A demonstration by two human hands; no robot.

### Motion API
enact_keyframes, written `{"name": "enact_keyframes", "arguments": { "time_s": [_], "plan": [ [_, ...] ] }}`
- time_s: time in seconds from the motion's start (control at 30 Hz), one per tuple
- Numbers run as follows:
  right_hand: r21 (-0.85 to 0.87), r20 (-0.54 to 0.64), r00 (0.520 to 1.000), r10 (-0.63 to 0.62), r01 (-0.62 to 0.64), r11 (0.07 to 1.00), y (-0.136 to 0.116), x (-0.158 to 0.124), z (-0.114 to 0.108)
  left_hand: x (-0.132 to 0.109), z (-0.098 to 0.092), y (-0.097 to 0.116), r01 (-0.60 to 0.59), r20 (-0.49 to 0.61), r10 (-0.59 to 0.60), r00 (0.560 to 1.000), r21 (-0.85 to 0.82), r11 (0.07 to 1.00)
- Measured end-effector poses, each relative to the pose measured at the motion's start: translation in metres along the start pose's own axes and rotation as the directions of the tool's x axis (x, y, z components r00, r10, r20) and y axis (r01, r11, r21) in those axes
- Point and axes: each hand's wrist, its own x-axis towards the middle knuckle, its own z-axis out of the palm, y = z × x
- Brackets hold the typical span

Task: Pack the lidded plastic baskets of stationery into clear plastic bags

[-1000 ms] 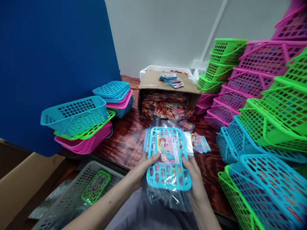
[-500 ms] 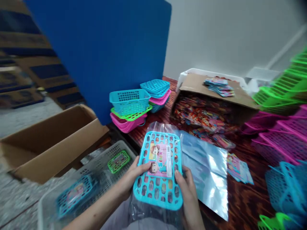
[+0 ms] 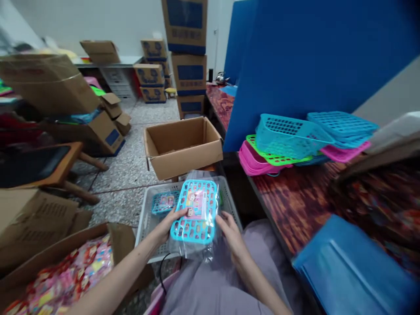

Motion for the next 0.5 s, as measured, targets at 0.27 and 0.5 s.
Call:
{"name": "enact_keyframes", "arguments": {
  "time_s": [0.27, 0.5],
  "plan": [
    [-0.216, -0.021, 0.968, 0.249, -0.248, 0.944, 0.034, 0.036, -0.009, 0.07, -0.107, -0.063, -0.012, -0.246, -0.006, 0.969, -0.069, 0.998],
    [-0.233, 0.009, 0.952, 0.306, -0.296, 0.926, 0.061, 0.056, -0.008, 0.069, -0.15, -0.081, 0.011, -0.34, -0.047, 0.939, -0.106, 0.994]
  ]
}}
